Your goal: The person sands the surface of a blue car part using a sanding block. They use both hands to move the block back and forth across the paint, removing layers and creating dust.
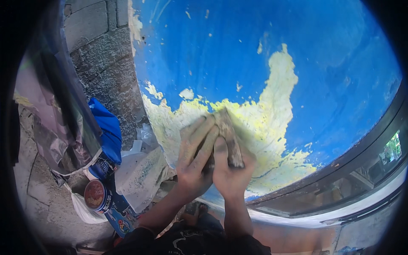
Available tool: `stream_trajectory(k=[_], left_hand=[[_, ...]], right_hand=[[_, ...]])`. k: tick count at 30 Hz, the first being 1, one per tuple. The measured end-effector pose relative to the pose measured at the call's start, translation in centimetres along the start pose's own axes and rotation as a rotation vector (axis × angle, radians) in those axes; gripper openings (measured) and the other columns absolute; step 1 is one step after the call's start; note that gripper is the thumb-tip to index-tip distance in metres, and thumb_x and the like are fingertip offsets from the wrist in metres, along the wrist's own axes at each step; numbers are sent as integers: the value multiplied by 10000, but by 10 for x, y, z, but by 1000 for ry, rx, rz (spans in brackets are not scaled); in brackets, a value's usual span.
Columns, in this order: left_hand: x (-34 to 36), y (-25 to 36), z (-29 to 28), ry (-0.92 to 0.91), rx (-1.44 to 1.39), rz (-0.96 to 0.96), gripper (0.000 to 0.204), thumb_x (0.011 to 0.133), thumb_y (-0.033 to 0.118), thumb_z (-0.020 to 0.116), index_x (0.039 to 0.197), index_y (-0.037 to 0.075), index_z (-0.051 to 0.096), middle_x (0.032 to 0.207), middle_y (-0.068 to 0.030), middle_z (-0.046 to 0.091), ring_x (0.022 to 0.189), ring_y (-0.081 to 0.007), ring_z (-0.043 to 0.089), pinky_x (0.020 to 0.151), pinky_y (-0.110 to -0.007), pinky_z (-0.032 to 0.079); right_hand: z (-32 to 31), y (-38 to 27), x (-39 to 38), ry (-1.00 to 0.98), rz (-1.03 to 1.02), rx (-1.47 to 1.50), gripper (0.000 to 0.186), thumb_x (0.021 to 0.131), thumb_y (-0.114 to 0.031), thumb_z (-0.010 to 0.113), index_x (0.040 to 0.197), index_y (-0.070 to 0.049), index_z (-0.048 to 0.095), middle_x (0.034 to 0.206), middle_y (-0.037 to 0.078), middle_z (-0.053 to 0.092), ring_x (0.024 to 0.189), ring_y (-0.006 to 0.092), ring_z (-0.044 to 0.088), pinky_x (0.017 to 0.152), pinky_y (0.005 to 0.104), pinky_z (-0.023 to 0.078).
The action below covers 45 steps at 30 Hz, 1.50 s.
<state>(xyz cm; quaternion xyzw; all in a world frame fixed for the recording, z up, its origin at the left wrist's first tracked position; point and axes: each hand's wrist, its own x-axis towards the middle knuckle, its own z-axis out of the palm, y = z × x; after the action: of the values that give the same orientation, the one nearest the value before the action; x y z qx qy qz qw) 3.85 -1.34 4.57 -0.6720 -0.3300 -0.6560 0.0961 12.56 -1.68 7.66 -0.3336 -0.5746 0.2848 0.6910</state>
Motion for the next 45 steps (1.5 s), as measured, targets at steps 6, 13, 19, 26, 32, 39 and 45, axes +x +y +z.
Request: stream_trajectory(k=[6,13,19,26,32,39,45], left_hand=[[-2,-3,0,19,58,7,548,634,-92,654,1177,-59,596,1303,-201,529,1219,-398,488,996,-475,420],[5,0,-8,19,114,28,549,618,-44,692,1161,-51,611,1279,-195,550,1185,-365,513,992,-455,429],[13,-6,-10,11,100,9,552,609,-43,674,1157,-51,611,1289,-191,545,1194,-364,509,998,-453,422],[11,-4,-13,-35,4,-7,534,624,-20,681,1152,-53,613,1290,-185,545,1201,-366,507,1002,-468,419],[-7,-6,4,27,38,-19,579,604,-17,698,1173,-47,598,1299,-175,534,1200,-369,499,1016,-459,403],[-8,-4,-10,-2,-20,-35,560,613,-16,692,1165,-49,600,1300,-190,530,1185,-373,507,972,-464,430],[-17,-4,-1,-25,32,-44,546,637,13,698,1171,-39,595,1336,-201,489,1215,-383,481,1011,-488,390]], right_hand=[[-7,3,0,-60,43,-62,175,901,-104,612,930,67,638,849,27,644,767,64,527,670,237,449],[-1,-5,1,-62,-14,-92,179,907,-106,604,894,68,643,796,29,635,742,69,537,647,238,450],[3,-7,9,-101,31,-91,176,902,-95,595,938,71,642,826,45,651,760,74,550,667,232,449],[2,4,-2,-27,-154,-122,137,900,-59,559,912,58,630,742,27,623,673,70,552,590,240,449],[-2,10,6,-16,-73,-117,154,890,-74,585,960,51,641,799,63,659,728,81,581,652,254,479],[2,1,-7,-66,-143,-198,132,882,-93,585,899,32,623,707,47,609,673,72,547,603,271,460],[-3,8,-5,-69,17,-145,166,890,-83,569,963,55,626,805,77,650,720,110,582,657,289,483]])
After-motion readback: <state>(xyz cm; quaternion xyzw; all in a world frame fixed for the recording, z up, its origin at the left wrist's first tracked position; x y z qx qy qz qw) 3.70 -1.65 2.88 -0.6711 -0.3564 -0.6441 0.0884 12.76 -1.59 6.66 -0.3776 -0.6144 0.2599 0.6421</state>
